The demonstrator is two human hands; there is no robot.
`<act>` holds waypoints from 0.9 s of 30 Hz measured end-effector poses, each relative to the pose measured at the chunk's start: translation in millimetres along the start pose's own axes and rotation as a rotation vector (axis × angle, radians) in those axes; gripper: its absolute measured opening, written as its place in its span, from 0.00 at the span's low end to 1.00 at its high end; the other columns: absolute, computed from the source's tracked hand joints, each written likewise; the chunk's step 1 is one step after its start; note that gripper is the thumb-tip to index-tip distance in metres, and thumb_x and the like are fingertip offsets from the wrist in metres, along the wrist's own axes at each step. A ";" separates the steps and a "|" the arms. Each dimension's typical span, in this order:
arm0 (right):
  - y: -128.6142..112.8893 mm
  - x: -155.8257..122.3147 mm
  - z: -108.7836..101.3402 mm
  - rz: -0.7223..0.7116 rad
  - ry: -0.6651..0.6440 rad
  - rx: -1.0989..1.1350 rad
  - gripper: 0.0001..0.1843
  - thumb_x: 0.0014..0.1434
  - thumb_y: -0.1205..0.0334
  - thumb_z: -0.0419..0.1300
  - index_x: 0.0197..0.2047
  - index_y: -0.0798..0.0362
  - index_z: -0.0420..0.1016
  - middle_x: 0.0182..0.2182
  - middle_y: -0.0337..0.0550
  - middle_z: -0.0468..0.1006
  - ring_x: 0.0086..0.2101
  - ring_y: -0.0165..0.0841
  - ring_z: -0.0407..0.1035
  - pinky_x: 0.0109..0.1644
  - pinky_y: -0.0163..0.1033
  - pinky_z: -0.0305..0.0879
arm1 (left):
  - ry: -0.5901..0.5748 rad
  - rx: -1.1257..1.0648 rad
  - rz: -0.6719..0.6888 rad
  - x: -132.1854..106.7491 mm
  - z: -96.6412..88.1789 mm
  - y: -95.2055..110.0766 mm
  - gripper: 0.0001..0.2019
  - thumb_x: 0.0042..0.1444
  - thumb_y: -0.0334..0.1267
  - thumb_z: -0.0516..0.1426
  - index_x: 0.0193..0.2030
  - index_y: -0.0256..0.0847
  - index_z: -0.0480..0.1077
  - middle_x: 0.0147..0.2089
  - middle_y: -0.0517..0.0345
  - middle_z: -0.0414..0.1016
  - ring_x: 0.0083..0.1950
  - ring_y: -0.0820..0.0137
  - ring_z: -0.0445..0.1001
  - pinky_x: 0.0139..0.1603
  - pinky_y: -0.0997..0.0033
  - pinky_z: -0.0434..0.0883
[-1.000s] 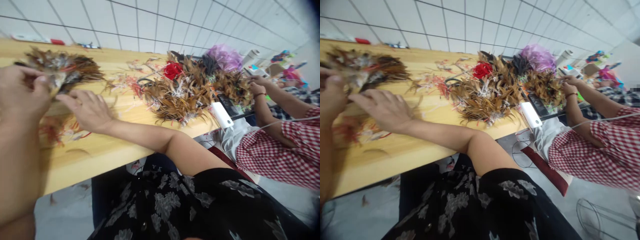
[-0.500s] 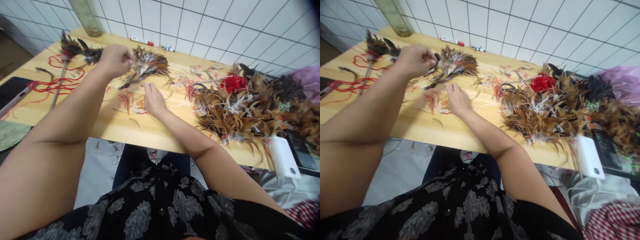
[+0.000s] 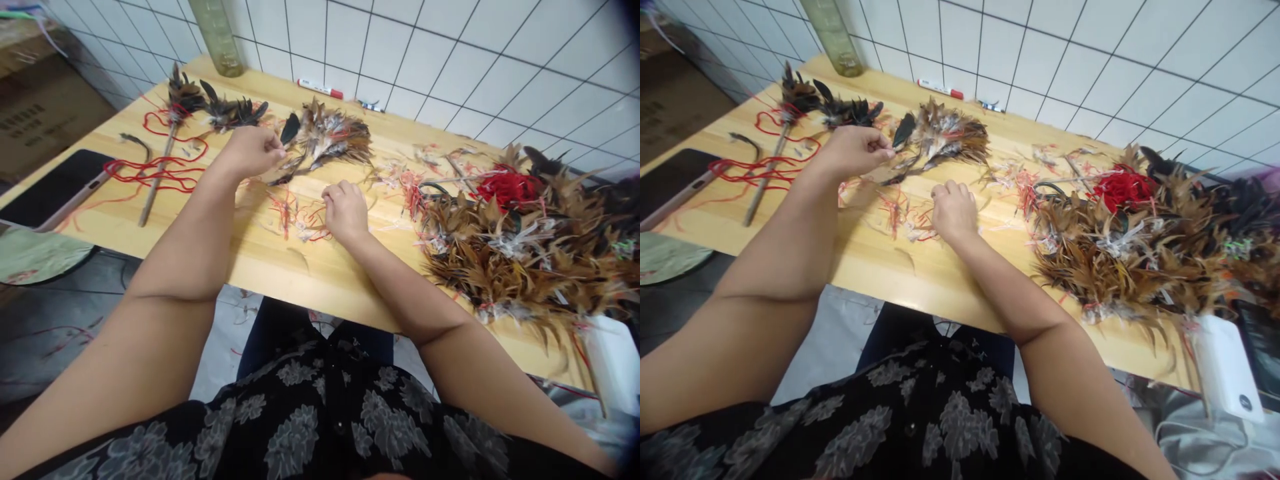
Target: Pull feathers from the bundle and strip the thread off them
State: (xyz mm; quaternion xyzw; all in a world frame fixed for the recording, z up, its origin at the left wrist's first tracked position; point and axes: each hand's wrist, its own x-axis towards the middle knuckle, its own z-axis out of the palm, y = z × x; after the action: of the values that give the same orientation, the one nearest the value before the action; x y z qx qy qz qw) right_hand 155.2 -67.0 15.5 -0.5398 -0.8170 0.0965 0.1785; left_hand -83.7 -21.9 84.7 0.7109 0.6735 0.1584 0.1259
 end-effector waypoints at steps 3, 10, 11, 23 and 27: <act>16.0 6.9 16.6 0.026 0.131 0.148 0.18 0.77 0.71 0.53 0.55 0.51 0.84 0.53 0.56 0.84 0.58 0.50 0.75 0.67 0.54 0.71 | -0.039 0.002 0.033 7.0 14.5 5.5 0.15 0.70 0.36 0.62 0.56 0.33 0.87 0.54 0.46 0.91 0.55 0.57 0.86 0.65 0.57 0.79; 35.6 14.4 41.1 0.004 0.328 0.447 0.12 0.74 0.70 0.56 0.54 0.50 0.78 0.48 0.50 0.81 0.49 0.43 0.77 0.61 0.48 0.75 | 0.060 -0.010 0.133 27.5 59.1 -1.5 0.03 0.61 0.29 0.63 0.37 0.39 0.79 0.43 0.50 0.83 0.56 0.50 0.85 0.67 0.53 0.78; 36.0 14.7 41.8 0.008 0.342 0.476 0.12 0.74 0.70 0.57 0.54 0.50 0.78 0.47 0.49 0.81 0.48 0.42 0.77 0.60 0.47 0.75 | 0.112 -0.069 0.130 28.6 60.7 -3.2 0.04 0.61 0.28 0.63 0.36 0.40 0.77 0.42 0.50 0.81 0.53 0.52 0.84 0.64 0.54 0.79; 38.7 19.6 46.6 0.000 0.263 0.713 0.18 0.75 0.50 0.66 0.61 0.50 0.74 0.43 0.44 0.78 0.47 0.41 0.76 0.62 0.51 0.76 | 0.181 -1.213 0.086 35.0 75.7 8.1 0.17 0.68 0.30 0.70 0.36 0.44 0.66 0.30 0.63 0.68 0.27 0.73 0.68 0.31 0.73 0.67; 36.3 19.5 46.1 -0.041 0.204 0.736 0.25 0.75 0.42 0.67 0.63 0.50 0.73 0.45 0.43 0.78 0.43 0.38 0.75 0.59 0.49 0.76 | 0.184 -1.143 0.176 30.8 83.0 13.8 0.18 0.66 0.33 0.75 0.36 0.44 0.68 0.30 0.64 0.69 0.29 0.72 0.69 0.33 0.73 0.69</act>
State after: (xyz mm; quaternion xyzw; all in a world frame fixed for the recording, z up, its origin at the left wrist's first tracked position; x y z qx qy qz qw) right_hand 160.9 -33.0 -35.9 -0.4302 -0.7163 0.3257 0.4425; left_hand -36.9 10.8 15.6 0.5669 0.4279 0.5673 0.4168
